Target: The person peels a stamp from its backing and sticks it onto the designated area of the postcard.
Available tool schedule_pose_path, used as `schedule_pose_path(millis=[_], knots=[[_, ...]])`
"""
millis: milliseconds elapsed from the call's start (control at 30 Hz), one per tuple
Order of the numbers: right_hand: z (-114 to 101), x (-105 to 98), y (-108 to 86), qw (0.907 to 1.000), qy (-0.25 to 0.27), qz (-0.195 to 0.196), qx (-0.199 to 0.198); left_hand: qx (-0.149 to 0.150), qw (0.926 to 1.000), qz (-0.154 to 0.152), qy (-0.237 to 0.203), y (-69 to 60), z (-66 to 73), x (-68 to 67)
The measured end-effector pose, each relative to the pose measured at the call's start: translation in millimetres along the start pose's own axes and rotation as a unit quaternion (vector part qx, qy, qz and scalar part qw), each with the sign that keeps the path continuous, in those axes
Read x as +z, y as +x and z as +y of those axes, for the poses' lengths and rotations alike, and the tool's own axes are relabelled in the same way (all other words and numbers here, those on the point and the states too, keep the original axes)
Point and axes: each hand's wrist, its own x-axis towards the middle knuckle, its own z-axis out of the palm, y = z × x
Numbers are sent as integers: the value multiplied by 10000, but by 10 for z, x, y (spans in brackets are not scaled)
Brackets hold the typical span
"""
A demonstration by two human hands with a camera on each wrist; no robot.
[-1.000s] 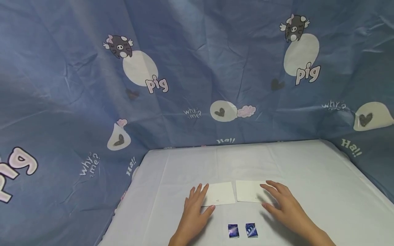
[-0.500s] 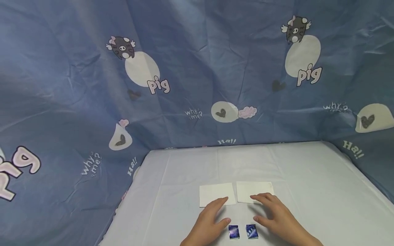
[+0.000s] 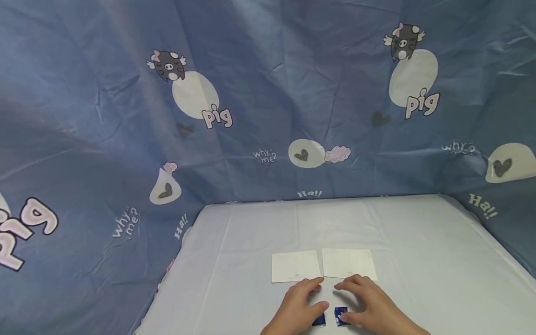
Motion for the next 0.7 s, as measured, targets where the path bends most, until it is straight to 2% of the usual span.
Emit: schedule_pose_path(millis=[167,433,700], knots=[[-5,7,8,9997,15,-221,62,-75,9998,152,-40,60,-20,57],[11,-1,11,9994,-196,-64,-271,129,9992,381,41,107,-42,204],[55,37,-7,9992,-169,-71,-350,24,9988,416,268,60,4,316]])
